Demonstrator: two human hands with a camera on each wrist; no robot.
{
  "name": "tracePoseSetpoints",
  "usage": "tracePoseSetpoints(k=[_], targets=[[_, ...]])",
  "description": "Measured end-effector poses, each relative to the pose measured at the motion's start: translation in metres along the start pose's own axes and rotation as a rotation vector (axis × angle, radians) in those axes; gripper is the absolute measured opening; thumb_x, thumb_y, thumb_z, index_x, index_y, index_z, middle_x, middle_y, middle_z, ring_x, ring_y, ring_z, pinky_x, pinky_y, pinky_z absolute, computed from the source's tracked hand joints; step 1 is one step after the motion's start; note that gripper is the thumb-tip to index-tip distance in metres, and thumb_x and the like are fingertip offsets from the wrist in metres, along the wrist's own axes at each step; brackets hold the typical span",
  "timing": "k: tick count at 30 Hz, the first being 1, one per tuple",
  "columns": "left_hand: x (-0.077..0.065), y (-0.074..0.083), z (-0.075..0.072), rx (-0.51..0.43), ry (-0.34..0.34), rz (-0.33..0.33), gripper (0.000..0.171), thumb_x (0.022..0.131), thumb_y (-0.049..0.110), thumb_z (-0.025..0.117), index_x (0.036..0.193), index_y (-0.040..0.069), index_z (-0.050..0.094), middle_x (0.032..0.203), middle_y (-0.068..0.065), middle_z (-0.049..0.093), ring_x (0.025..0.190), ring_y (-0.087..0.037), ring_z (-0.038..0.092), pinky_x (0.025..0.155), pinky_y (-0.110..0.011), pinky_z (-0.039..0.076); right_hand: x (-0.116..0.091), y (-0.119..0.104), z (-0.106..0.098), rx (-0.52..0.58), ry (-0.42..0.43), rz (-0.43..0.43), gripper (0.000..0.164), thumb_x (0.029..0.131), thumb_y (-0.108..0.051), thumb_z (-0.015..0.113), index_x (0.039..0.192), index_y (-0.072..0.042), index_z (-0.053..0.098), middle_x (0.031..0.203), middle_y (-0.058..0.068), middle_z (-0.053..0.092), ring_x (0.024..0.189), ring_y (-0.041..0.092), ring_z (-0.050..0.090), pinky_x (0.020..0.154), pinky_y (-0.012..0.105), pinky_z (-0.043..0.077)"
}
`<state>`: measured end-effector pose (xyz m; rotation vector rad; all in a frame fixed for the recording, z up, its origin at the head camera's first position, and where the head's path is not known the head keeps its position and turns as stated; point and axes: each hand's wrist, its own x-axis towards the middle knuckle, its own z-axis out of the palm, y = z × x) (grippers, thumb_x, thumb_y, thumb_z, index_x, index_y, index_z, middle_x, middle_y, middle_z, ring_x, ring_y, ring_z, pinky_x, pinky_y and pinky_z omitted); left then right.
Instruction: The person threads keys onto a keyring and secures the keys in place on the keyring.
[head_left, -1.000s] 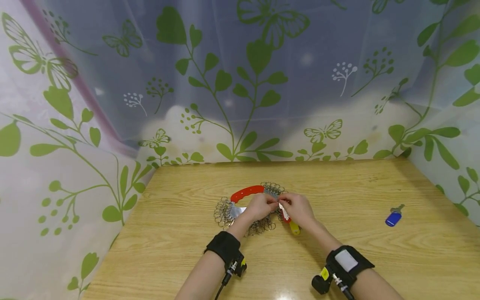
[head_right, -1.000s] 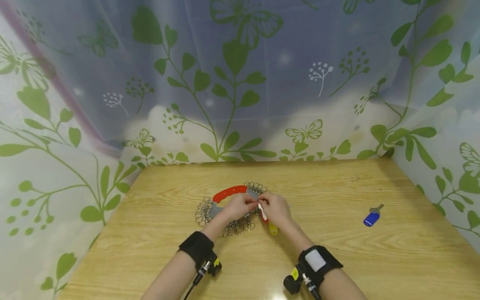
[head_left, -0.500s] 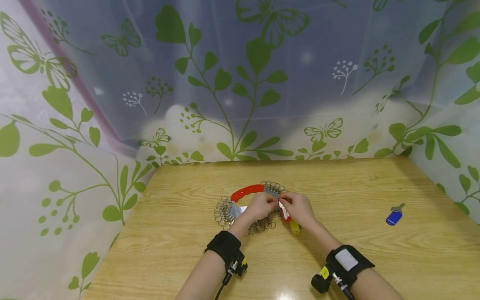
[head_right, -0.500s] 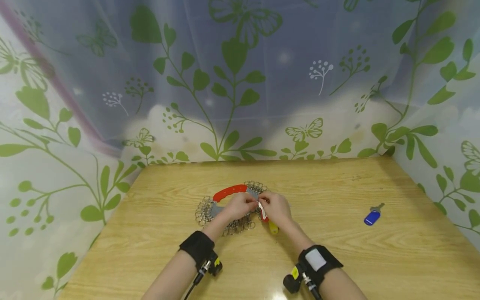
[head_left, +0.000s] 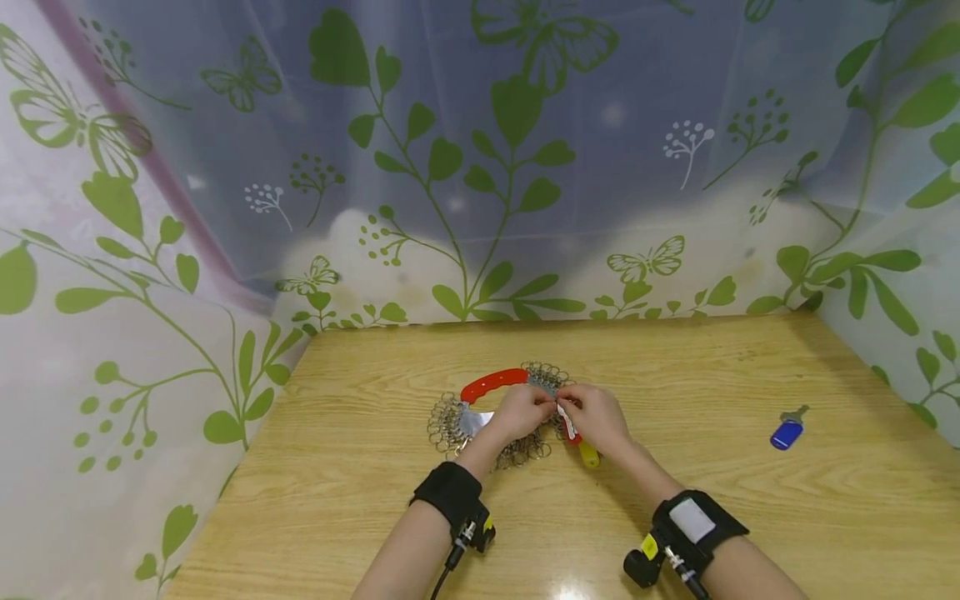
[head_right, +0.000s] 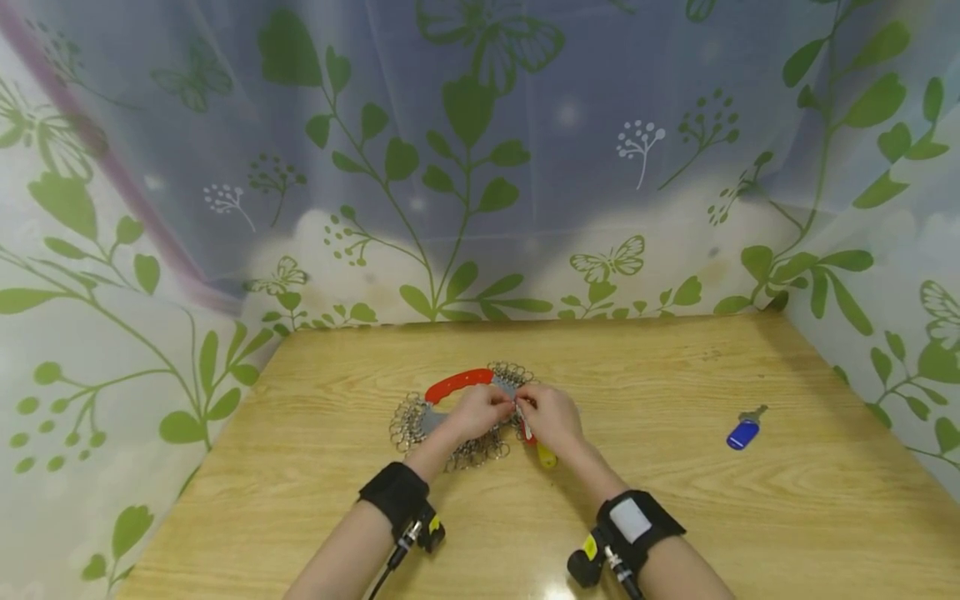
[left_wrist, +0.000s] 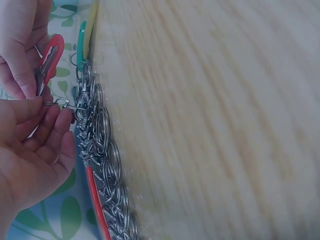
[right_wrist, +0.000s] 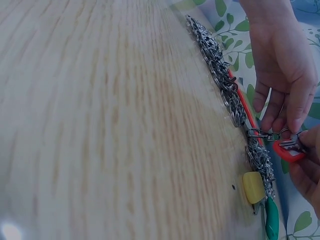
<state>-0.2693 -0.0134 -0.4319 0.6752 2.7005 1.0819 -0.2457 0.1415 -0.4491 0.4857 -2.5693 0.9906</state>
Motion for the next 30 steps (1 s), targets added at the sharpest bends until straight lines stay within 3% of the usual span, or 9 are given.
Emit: tracePoseSetpoints(k=[8,13,16,23,30], targets=[[0.0003,0.0012,0.0,0.011,0.009,0.008,0.027,0.096,0.016,0.053,0.082,0.0,0.07,0.051,0.002,0.035,0.045,-0.011,0.031,0.048,-0.023,0.028,-0.0015,-0.0017,-0.0035,0.003,0.052,-0.098,0.009,0.086,-0.007,0.064,0.089,-0.001,0.071,0.085,0.01,0.068,0.07,0.02,0.062,0.059,0.034,0.048],[-0.0008,0.0001,0.0005,0.009,-0.011,0.018,0.018,0.093,0.017,0.058,0.092,0.004,0.072,0.07,0.0,0.057,0.057,-0.009,0.043,0.055,-0.022,0.036,-0.0001,-0.0006,-0.0036,0.042,0.009,0.029,0.012,0.086,-0.004,0.063,0.093,0.0,0.071,0.088,0.013,0.068,0.064,0.015,0.057,0.057,0.031,0.044],[-0.0008,-0.0001,0.0002,-0.002,-0.017,0.027,0.016,0.091,0.015,0.06,0.096,0.005,0.072,0.08,-0.001,0.063,0.06,-0.008,0.045,0.057,-0.022,0.037,0.0007,-0.0002,-0.0042,0.043,-0.01,0.08,0.013,0.087,-0.005,0.062,0.096,-0.001,0.071,0.092,0.013,0.069,0.065,0.012,0.057,0.057,0.028,0.043],[-0.0003,-0.0027,-0.0003,-0.001,-0.009,0.034,0.022,0.093,0.016,0.058,0.083,0.001,0.07,0.056,0.003,0.041,0.048,-0.011,0.033,0.051,-0.023,0.03,-0.0007,-0.0018,-0.0035,0.032,-0.017,0.029,0.013,0.087,-0.005,0.063,0.096,-0.001,0.071,0.091,0.012,0.069,0.057,0.009,0.05,0.053,0.027,0.04],[-0.0025,-0.0042,-0.0022,-0.001,-0.003,0.01,0.022,0.094,0.016,0.056,0.083,0.002,0.069,0.055,0.003,0.039,0.047,-0.011,0.033,0.05,-0.024,0.03,-0.0011,-0.006,-0.0018,0.015,-0.017,0.009,0.012,0.086,-0.005,0.064,0.095,-0.003,0.071,0.092,0.011,0.068,0.069,0.016,0.06,0.059,0.031,0.046]])
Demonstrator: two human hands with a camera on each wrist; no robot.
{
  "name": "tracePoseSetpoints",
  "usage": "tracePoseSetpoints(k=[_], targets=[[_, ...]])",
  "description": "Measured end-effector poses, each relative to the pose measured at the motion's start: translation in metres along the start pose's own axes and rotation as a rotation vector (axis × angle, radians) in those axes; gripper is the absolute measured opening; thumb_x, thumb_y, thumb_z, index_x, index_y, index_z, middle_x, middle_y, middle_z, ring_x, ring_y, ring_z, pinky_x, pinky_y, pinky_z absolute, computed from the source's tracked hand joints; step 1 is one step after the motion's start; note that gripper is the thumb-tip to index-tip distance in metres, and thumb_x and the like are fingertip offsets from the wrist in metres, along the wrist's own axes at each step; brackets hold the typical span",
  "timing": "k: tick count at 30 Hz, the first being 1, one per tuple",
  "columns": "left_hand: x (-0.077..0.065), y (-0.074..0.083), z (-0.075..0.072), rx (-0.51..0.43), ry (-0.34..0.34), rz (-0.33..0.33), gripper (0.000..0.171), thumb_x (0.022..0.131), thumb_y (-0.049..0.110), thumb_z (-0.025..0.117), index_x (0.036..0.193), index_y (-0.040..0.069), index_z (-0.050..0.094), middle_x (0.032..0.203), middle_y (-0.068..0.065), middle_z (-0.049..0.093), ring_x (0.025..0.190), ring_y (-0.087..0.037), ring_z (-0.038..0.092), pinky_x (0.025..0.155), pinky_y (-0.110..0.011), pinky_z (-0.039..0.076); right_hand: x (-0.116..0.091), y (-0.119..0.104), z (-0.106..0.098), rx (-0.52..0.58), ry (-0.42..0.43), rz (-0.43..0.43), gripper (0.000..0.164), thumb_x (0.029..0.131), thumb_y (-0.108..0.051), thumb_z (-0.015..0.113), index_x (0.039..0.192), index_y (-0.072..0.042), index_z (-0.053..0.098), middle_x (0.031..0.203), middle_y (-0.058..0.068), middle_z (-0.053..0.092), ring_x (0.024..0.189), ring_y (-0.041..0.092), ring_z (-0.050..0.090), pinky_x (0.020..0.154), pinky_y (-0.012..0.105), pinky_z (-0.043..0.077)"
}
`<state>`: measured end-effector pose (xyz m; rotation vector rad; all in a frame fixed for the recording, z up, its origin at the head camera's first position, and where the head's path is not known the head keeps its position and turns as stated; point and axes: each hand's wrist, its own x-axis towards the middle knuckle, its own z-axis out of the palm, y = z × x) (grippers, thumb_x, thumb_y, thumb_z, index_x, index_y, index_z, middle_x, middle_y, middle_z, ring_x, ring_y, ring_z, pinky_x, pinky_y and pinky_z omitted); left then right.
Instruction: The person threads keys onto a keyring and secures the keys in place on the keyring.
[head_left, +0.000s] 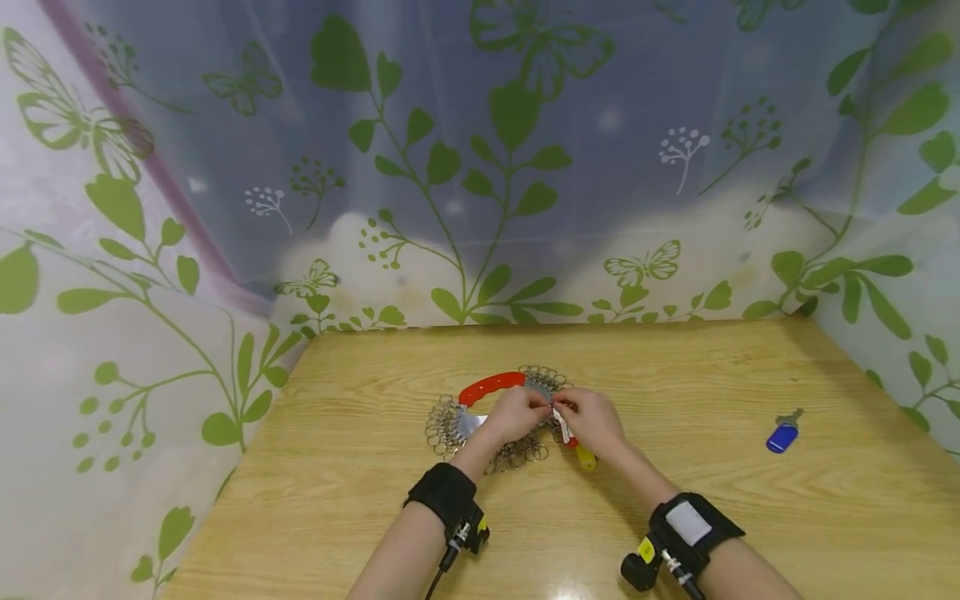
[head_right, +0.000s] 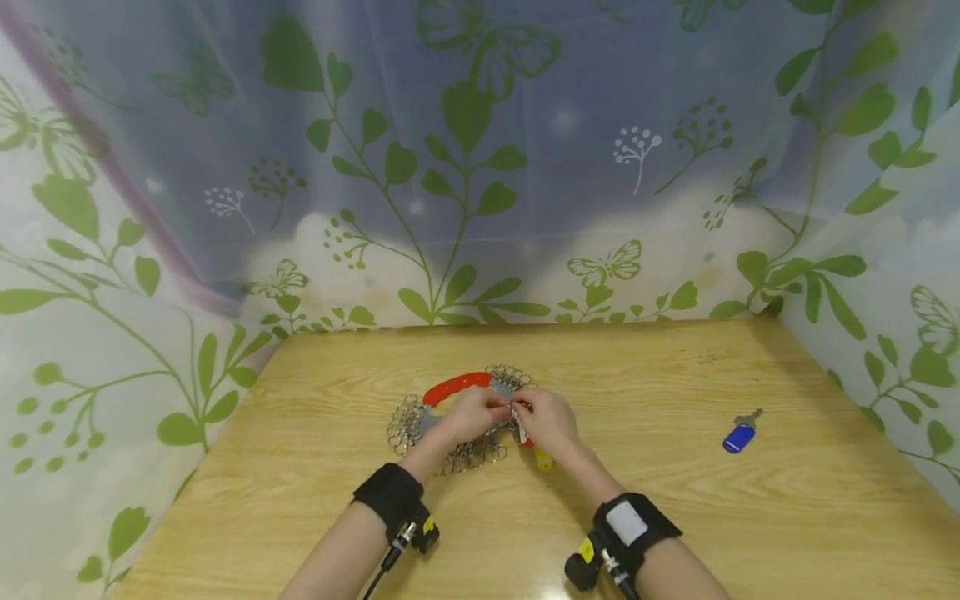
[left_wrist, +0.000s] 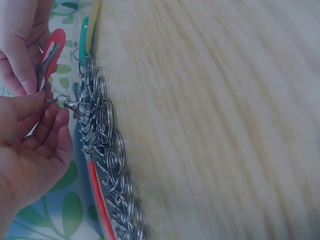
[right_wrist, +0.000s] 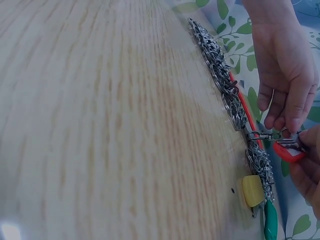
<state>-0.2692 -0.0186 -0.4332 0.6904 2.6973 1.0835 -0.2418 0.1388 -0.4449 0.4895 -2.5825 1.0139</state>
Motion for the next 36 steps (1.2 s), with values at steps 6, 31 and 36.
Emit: tracePoseSetpoints(k=[6,31,36], targets=[[0.0004,0.0018,-0.0026,0.007,-0.002,-0.007,0.023,0.094,0.016,0.055,0.082,0.002,0.07,0.051,0.004,0.036,0.045,-0.01,0.032,0.048,-0.023,0.029,0.0,0.0004,0.0006,-0.061,0.03,-0.07,0.009,0.085,-0.005,0.066,0.092,-0.006,0.072,0.089,0.008,0.069,0.073,0.02,0.063,0.063,0.035,0.049],[-0.0051,0.0035,-0.0022,0.007,-0.014,0.007,0.025,0.094,0.018,0.057,0.081,0.0,0.07,0.05,0.003,0.035,0.043,-0.011,0.03,0.048,-0.023,0.029,-0.0009,0.003,-0.0017,0.045,-0.046,0.04,0.014,0.089,-0.007,0.062,0.098,-0.002,0.071,0.095,0.011,0.068,0.073,0.019,0.062,0.06,0.033,0.047],[-0.0052,0.0054,-0.0033,0.011,-0.003,0.008,0.027,0.094,0.018,0.056,0.081,-0.001,0.07,0.048,0.003,0.031,0.042,-0.011,0.028,0.048,-0.024,0.028,-0.0013,0.002,-0.0015,0.029,-0.038,0.024,0.014,0.088,-0.007,0.062,0.098,-0.002,0.071,0.095,0.01,0.068,0.077,0.021,0.064,0.062,0.034,0.049]])
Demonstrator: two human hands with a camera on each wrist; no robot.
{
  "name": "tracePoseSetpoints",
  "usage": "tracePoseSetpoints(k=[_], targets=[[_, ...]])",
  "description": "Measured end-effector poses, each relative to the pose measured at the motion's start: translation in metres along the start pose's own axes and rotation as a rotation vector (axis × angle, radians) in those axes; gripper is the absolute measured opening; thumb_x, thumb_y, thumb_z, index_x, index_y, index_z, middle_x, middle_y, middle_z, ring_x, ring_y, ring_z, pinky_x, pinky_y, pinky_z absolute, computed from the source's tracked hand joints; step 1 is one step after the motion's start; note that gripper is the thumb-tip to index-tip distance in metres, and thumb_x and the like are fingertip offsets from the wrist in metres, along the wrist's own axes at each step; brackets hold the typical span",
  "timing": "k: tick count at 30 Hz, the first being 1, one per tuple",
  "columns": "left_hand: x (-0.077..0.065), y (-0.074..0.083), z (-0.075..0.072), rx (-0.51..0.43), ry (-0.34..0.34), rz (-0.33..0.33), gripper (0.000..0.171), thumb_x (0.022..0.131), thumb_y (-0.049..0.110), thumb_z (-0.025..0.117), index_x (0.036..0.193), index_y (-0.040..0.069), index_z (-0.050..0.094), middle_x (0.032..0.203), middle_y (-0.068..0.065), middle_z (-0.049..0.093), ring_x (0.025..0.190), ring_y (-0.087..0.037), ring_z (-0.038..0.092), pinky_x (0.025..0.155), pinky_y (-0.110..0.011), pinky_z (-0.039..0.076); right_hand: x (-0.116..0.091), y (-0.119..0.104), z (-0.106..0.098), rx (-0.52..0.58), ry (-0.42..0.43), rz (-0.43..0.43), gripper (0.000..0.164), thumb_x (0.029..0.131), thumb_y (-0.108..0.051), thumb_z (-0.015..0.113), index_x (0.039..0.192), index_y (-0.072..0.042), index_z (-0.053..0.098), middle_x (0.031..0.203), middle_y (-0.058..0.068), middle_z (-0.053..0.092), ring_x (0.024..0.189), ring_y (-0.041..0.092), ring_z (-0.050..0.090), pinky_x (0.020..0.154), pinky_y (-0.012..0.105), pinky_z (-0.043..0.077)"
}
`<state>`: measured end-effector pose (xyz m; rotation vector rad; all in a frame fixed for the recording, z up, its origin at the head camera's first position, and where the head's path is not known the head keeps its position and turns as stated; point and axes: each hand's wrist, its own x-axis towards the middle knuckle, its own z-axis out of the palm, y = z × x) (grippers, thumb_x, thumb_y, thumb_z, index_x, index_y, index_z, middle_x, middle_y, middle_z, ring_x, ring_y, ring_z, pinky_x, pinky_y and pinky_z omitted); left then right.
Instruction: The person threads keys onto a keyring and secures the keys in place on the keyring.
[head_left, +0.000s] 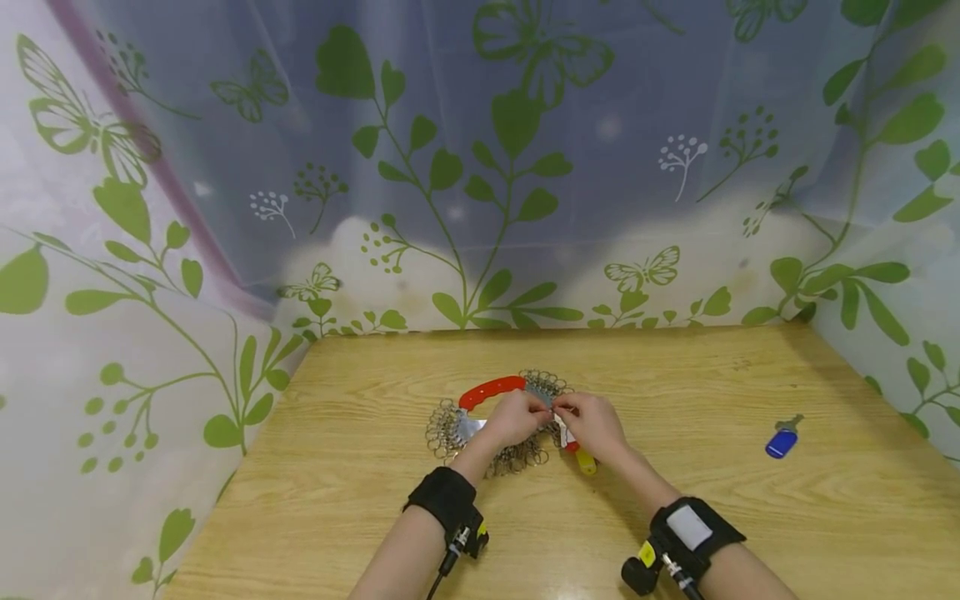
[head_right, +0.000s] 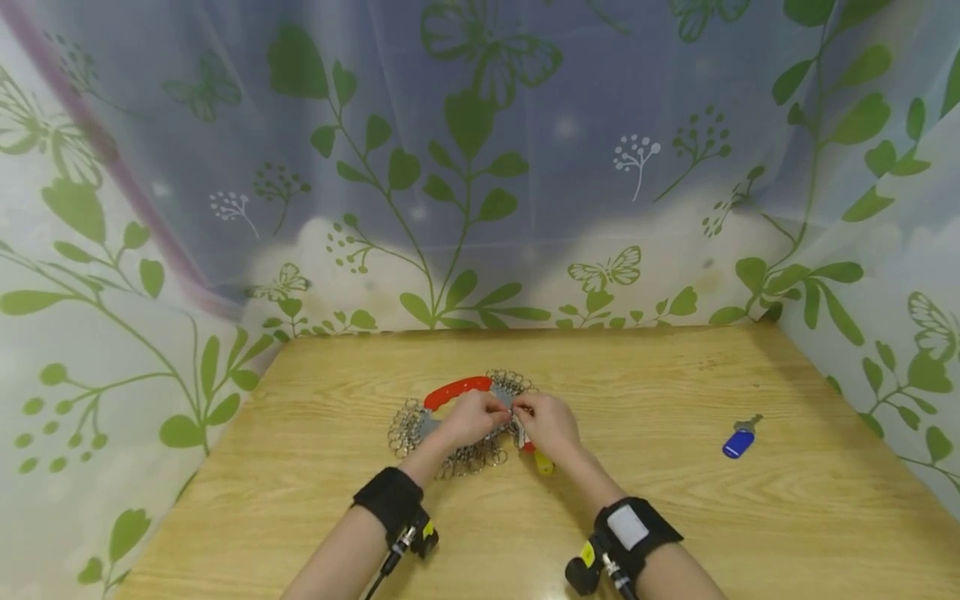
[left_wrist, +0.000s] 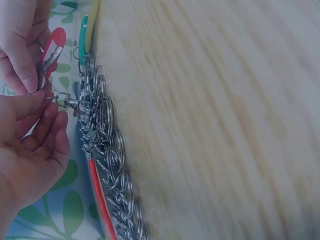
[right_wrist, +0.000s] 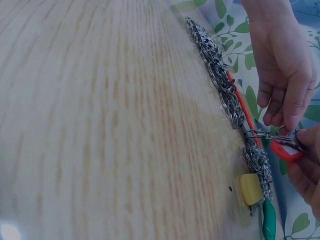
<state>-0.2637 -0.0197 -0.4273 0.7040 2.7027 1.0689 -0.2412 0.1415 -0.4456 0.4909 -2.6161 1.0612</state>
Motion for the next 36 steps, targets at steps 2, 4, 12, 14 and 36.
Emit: tracePoseSetpoints(k=[2,4,12,14,36], targets=[[0.0002,0.0001,-0.0001,0.007,0.006,0.005,0.027,0.094,0.017,0.056,0.081,-0.001,0.07,0.048,0.003,0.03,0.042,-0.011,0.028,0.047,-0.024,0.027,0.0,-0.0001,0.0003,-0.01,0.004,-0.012,0.014,0.088,-0.007,0.063,0.098,-0.003,0.071,0.094,0.01,0.068,0.077,0.021,0.063,0.063,0.034,0.049],[0.0006,-0.0002,0.0001,0.017,0.01,0.01,0.027,0.094,0.017,0.056,0.08,-0.001,0.07,0.048,0.004,0.03,0.042,-0.01,0.028,0.047,-0.023,0.027,-0.0001,-0.0005,0.0004,-0.016,0.008,-0.024,0.013,0.088,-0.006,0.063,0.098,-0.003,0.071,0.094,0.01,0.068,0.076,0.021,0.063,0.062,0.034,0.049],[0.001,-0.001,0.0008,0.007,0.012,-0.005,0.024,0.094,0.017,0.055,0.083,0.003,0.071,0.049,0.003,0.034,0.043,-0.01,0.031,0.047,-0.023,0.028,-0.0018,-0.0028,0.0002,-0.038,0.027,-0.065,0.01,0.087,-0.006,0.065,0.094,-0.006,0.072,0.091,0.008,0.068,0.073,0.018,0.063,0.061,0.032,0.049],[0.001,-0.001,0.0009,0.002,0.011,-0.011,0.024,0.094,0.017,0.055,0.083,0.003,0.071,0.049,0.003,0.034,0.043,-0.01,0.031,0.047,-0.023,0.028,-0.0019,-0.0029,0.0006,-0.043,0.031,-0.074,0.01,0.087,-0.006,0.065,0.093,-0.006,0.072,0.091,0.008,0.068,0.073,0.018,0.063,0.061,0.032,0.049],[0.0036,-0.0047,0.0046,-0.02,0.003,-0.003,0.017,0.092,0.017,0.06,0.093,0.007,0.074,0.071,-0.002,0.061,0.05,-0.01,0.038,0.053,-0.023,0.033,-0.0008,0.0014,0.0009,0.012,0.03,0.02,0.011,0.087,-0.006,0.063,0.094,-0.002,0.071,0.091,0.01,0.068,0.077,0.022,0.064,0.064,0.035,0.05]])
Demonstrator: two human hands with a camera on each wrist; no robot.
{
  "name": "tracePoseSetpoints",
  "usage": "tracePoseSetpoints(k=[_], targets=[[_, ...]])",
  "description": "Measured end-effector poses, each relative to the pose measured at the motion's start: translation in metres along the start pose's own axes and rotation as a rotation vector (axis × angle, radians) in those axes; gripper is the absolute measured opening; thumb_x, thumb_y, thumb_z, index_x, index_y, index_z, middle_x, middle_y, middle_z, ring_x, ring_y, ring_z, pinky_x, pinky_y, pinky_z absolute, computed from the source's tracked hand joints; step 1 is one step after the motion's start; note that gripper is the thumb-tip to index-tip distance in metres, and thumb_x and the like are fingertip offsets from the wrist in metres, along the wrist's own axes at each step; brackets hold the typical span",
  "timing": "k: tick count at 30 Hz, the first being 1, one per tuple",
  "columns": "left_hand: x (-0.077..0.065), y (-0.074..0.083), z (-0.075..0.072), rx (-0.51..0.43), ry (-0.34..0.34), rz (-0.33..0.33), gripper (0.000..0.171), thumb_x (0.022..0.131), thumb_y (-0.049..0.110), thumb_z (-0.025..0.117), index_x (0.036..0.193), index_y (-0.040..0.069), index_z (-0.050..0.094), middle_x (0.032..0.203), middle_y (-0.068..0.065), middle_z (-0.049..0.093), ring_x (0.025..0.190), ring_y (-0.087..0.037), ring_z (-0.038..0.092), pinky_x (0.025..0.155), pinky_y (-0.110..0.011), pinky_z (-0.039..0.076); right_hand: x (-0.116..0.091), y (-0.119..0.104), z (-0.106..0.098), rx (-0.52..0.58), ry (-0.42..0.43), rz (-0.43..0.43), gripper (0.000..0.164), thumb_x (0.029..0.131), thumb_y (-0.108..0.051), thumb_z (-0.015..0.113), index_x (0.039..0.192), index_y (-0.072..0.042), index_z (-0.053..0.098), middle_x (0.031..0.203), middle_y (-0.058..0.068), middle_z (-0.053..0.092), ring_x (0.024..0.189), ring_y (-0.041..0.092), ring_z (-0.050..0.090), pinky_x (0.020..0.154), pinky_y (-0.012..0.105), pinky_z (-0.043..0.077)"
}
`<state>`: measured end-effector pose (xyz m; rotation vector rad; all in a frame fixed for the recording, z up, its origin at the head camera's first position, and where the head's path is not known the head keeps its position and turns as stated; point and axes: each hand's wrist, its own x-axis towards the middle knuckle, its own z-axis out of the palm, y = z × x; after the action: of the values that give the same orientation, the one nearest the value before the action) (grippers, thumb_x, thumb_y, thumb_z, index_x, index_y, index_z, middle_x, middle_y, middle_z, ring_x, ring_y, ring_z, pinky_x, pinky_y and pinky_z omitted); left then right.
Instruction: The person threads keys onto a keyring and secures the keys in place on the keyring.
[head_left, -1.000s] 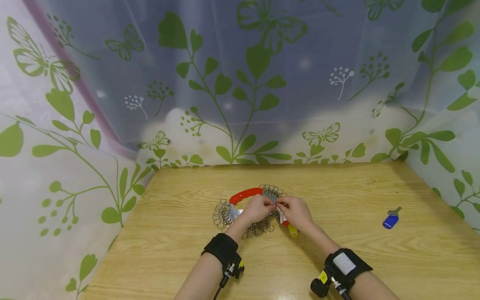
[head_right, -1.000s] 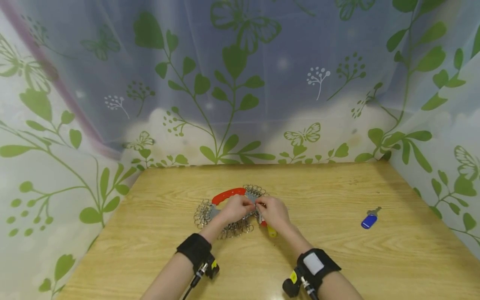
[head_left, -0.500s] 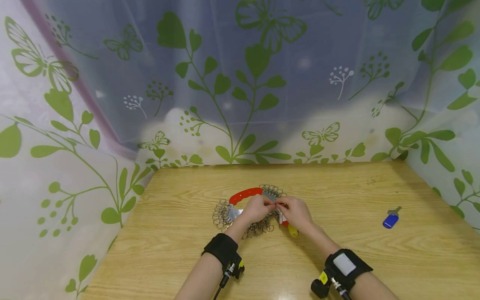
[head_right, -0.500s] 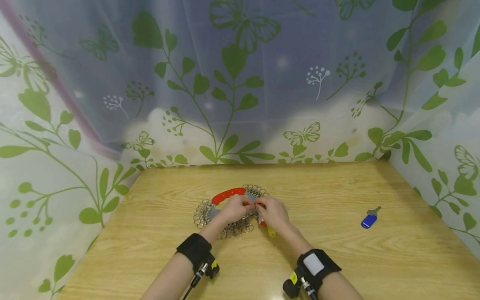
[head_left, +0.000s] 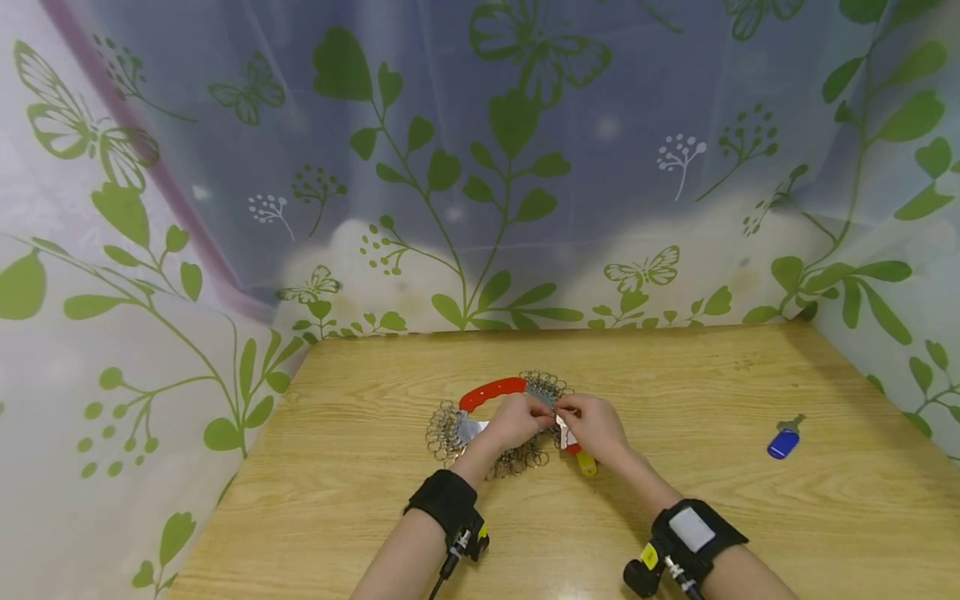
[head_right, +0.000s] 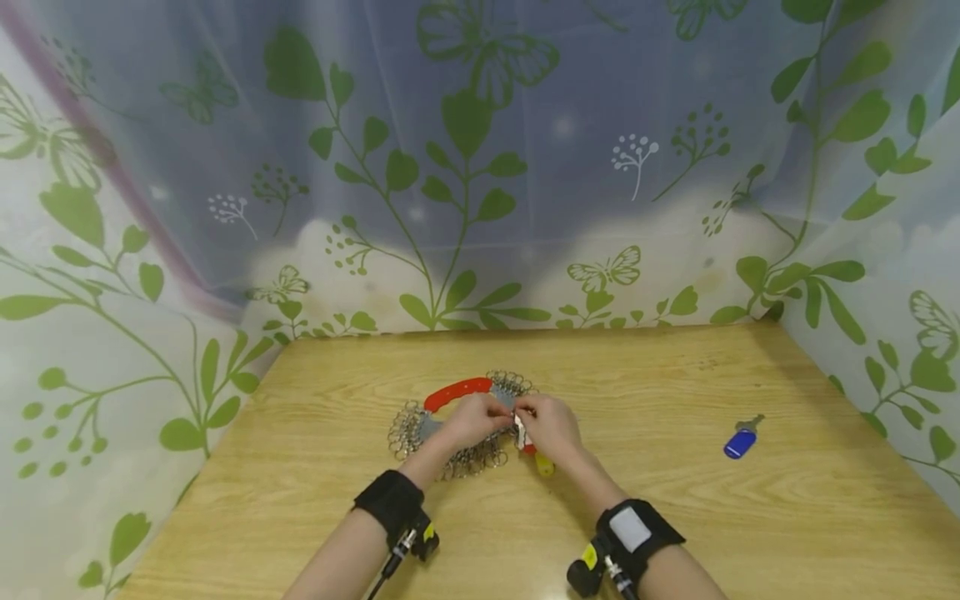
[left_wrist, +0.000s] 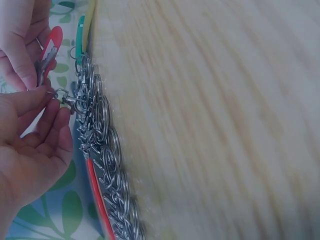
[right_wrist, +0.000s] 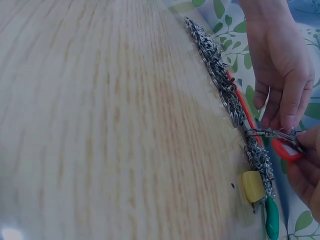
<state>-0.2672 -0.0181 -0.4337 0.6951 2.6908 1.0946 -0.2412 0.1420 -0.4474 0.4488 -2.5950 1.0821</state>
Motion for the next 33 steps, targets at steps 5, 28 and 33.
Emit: tracePoseSetpoints(k=[5,28,33], targets=[[0.0006,-0.0004,0.0004,0.019,0.004,0.027,0.019,0.092,0.016,0.06,0.084,0.005,0.073,0.059,0.0,0.051,0.047,-0.01,0.034,0.051,-0.022,0.031,0.0012,0.0011,0.0004,0.026,-0.008,0.049,0.012,0.088,-0.007,0.062,0.094,-0.003,0.071,0.088,0.009,0.068,0.072,0.018,0.062,0.061,0.032,0.048],[-0.0025,0.0021,-0.0036,0.027,0.018,0.021,0.024,0.093,0.015,0.057,0.081,0.0,0.071,0.051,0.004,0.039,0.044,-0.01,0.032,0.048,-0.022,0.029,-0.0003,-0.002,0.0018,-0.046,-0.008,-0.016,0.013,0.087,-0.008,0.064,0.098,-0.003,0.07,0.097,0.011,0.067,0.079,0.024,0.064,0.064,0.035,0.051],[-0.0028,0.0018,-0.0031,0.026,0.03,0.024,0.025,0.093,0.015,0.057,0.079,0.0,0.07,0.05,0.003,0.036,0.043,-0.01,0.031,0.048,-0.022,0.029,-0.0017,-0.0028,0.0015,-0.061,0.011,-0.055,0.011,0.086,-0.007,0.065,0.095,-0.004,0.071,0.095,0.011,0.068,0.075,0.02,0.064,0.061,0.033,0.05]])
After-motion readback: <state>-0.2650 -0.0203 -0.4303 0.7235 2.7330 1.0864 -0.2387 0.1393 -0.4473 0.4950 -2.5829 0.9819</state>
